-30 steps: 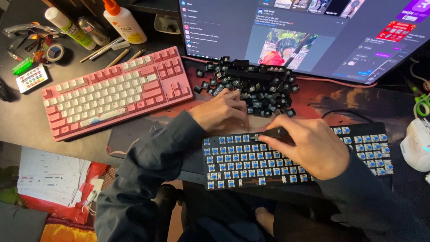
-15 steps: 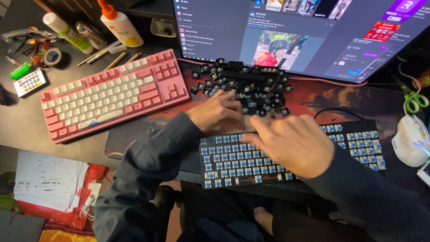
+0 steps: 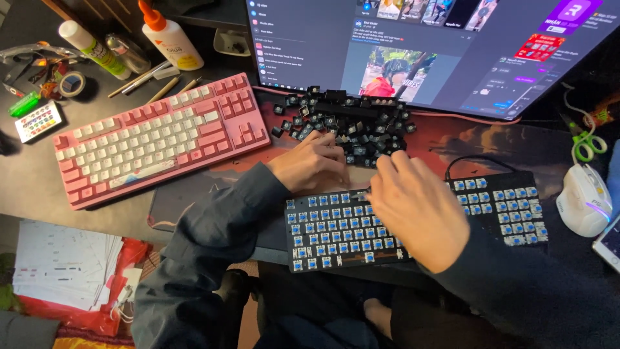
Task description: Removing mechanical switches and keycaps from a keyboard plate using specialized tools.
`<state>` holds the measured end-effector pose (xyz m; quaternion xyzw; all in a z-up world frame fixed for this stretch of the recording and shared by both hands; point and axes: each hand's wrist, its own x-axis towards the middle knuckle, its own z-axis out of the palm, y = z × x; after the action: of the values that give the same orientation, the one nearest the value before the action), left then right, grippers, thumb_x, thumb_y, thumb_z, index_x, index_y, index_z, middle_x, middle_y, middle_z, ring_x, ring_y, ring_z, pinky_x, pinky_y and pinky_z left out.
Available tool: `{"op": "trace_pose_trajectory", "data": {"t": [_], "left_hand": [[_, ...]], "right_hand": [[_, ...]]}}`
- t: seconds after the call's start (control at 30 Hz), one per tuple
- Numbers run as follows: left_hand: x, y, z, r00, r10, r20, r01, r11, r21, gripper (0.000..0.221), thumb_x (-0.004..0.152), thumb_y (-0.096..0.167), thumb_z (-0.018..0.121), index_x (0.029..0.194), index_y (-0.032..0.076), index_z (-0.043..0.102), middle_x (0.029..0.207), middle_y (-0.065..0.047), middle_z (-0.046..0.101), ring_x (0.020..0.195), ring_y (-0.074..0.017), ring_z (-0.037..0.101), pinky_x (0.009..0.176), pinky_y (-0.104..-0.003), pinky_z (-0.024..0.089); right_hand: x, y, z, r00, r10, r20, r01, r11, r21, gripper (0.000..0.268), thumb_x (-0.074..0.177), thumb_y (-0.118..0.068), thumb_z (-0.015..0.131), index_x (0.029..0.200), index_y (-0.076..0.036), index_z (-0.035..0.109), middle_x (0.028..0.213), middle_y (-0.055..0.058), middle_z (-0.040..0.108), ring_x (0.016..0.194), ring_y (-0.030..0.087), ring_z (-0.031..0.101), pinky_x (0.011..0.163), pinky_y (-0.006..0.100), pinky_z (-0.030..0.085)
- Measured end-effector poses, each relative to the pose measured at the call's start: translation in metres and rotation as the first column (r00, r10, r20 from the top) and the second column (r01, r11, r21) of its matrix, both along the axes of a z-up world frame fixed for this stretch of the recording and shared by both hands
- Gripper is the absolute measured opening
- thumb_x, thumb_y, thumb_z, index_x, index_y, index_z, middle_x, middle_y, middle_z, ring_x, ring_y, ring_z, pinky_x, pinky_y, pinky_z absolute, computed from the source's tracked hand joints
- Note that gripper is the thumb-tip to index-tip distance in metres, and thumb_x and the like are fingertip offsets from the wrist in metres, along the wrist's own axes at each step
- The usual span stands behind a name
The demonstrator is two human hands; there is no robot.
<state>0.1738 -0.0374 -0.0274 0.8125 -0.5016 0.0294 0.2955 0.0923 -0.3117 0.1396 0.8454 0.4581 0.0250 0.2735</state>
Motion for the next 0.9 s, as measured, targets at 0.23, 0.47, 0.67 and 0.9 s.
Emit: {"op": "trace_pose_trajectory", "data": {"t": [0.23, 0.47, 0.67, 0.9], "left_hand": [[-0.003, 0.003, 0.005, 0.998, -0.013, 0.062, 0.016, 0.999, -0.048, 0.018, 0.118, 0.038, 0.074, 0.108, 0.026, 0.082, 0.109, 0.002, 0.071, 0.106, -0.0300, 0.056, 0.094, -0.048, 0.041], [0.005, 0.008, -0.009, 0.983, 0.010, 0.184, -0.002, 0.999, -0.040, 0.016, 0.115, 0.036, 0.070, 0.118, 0.028, 0.085, 0.100, 0.002, 0.068, 0.091, -0.0276, 0.057, 0.083, -0.046, 0.043], [0.001, 0.005, 0.006, 0.994, 0.020, 0.109, -0.014, 0.998, -0.056, 0.030, 0.089, 0.001, 0.081, 0.110, 0.023, 0.086, 0.100, -0.003, 0.079, 0.097, -0.0299, 0.064, 0.094, -0.044, 0.050], [0.013, 0.006, -0.026, 0.995, 0.018, 0.100, -0.017, 1.000, -0.016, 0.016, 0.098, 0.027, 0.066, 0.105, 0.032, 0.080, 0.104, 0.004, 0.070, 0.097, -0.0271, 0.058, 0.086, -0.045, 0.041]], "right_hand": [[0.002, 0.020, -0.008, 0.932, 0.361, -0.030, -0.345, 0.910, 0.228, 0.015, 0.104, -0.010, 0.078, 0.090, -0.014, 0.082, 0.092, 0.008, 0.074, 0.099, 0.033, 0.063, 0.095, 0.054, 0.050], [-0.029, 0.025, -0.040, 0.926, 0.283, 0.250, -0.367, 0.828, 0.423, 0.011, 0.107, -0.005, 0.072, 0.100, -0.008, 0.079, 0.108, 0.025, 0.069, 0.092, 0.041, 0.059, 0.088, 0.056, 0.048], [-0.020, 0.007, -0.048, 0.976, 0.203, 0.080, -0.197, 0.978, -0.069, 0.021, 0.110, -0.008, 0.077, 0.094, -0.019, 0.083, 0.098, 0.008, 0.073, 0.092, 0.033, 0.063, 0.089, 0.057, 0.048], [-0.002, -0.001, -0.055, 0.823, 0.538, 0.184, -0.554, 0.687, 0.470, 0.020, 0.107, -0.001, 0.069, 0.094, -0.008, 0.082, 0.098, 0.017, 0.072, 0.090, 0.041, 0.065, 0.087, 0.058, 0.051]]}}
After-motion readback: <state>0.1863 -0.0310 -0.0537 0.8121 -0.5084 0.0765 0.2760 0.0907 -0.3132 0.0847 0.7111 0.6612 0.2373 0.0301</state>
